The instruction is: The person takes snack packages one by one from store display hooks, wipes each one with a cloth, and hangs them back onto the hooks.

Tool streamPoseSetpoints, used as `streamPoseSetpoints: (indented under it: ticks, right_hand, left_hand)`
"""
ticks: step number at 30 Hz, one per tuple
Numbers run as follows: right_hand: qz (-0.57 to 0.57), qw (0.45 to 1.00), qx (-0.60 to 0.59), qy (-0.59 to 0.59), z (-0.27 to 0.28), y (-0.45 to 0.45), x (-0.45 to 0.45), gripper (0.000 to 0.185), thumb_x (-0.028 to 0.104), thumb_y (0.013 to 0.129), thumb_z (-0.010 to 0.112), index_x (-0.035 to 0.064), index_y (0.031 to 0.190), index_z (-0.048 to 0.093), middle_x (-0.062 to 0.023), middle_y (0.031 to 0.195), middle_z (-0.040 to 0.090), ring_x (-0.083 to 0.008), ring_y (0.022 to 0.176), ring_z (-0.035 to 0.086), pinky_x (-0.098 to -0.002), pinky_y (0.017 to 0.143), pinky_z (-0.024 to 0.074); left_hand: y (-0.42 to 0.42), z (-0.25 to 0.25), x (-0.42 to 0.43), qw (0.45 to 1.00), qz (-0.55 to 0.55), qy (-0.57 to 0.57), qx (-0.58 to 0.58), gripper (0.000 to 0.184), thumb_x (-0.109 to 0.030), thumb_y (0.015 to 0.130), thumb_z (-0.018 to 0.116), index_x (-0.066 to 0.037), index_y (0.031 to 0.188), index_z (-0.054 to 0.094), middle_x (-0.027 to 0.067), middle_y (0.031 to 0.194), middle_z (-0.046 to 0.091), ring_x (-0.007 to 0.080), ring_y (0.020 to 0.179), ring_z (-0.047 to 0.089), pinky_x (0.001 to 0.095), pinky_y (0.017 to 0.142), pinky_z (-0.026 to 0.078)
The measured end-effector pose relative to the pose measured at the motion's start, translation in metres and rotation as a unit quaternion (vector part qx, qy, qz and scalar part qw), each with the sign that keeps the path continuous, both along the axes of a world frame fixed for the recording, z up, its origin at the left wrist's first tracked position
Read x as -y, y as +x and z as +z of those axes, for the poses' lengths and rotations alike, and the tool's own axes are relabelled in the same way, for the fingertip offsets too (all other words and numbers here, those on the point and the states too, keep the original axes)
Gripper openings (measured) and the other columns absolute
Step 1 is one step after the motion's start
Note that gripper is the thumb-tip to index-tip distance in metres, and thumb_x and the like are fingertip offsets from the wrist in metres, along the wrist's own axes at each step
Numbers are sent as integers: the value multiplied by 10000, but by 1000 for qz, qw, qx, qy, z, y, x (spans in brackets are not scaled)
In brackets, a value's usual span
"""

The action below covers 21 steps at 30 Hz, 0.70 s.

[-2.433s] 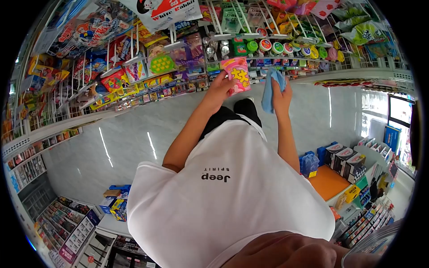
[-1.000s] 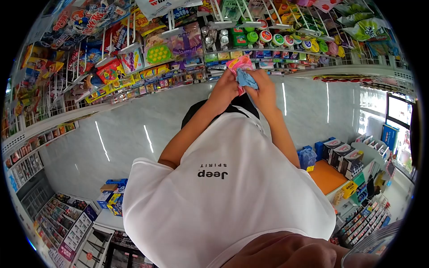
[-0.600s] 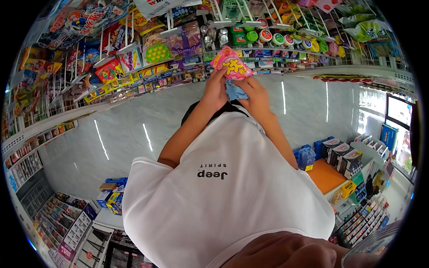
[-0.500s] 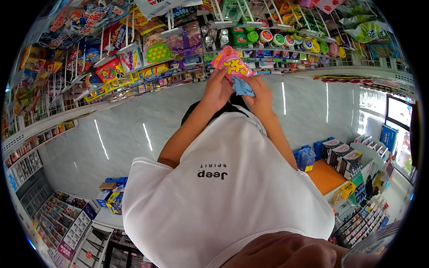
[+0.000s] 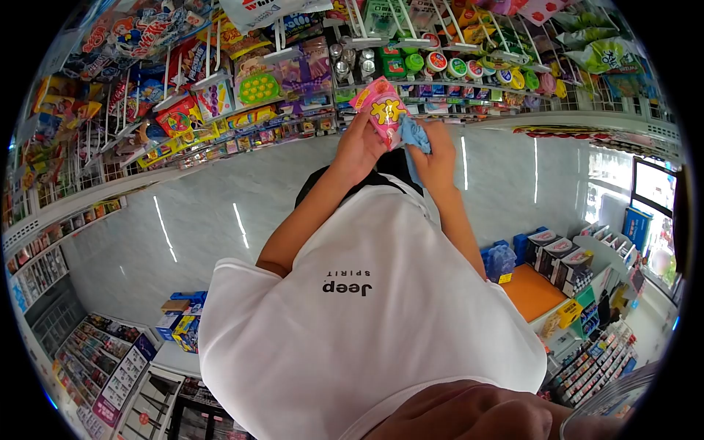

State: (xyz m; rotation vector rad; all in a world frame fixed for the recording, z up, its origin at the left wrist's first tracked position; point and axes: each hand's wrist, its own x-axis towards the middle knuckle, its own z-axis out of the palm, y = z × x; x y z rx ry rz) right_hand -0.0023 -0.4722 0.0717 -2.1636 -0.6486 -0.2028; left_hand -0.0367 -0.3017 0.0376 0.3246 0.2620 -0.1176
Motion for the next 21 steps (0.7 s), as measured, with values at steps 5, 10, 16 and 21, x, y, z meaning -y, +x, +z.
streamPoseSetpoints:
  ticks: [5,10,16,21]
  right_hand:
    - [-14,999,-18,26,-5,-3,3,350,53,748,719,39,1089,641,-141,960,614,-348,876,615,-384,756,493]
    - [-47,998,-6,42,3,6,5,357,35,746,712,42,1095,642,-142,966,615,-340,873,614,-383,763,492]
    - [15,1000,-18,18,2,-14,-9,405,22,714,711,60,1113,649,-133,958,609,-341,845,618,-384,716,503]
    - [46,998,-32,4,1,-21,-17,429,34,711,719,73,1132,647,-125,951,609,-351,851,624,-386,699,508]
  left_hand:
    - [0,3,-1,999,-3,32,-8,477,-343,1052,436,-87,1447,357,127,1385,524,273,1249,554,473,1022,489]
    - [0,6,-1,1000,-16,21,-17,466,-339,1060,418,-92,1450,350,138,1380,523,285,1247,554,497,1030,482]
    - [0,3,1,1000,-17,25,-6,459,-353,1066,397,-127,1462,342,113,1400,508,269,1235,559,476,985,495]
    - [-1,15,1,996,-8,82,-42,471,-372,1065,396,-134,1467,337,98,1404,506,251,1234,560,475,978,488]
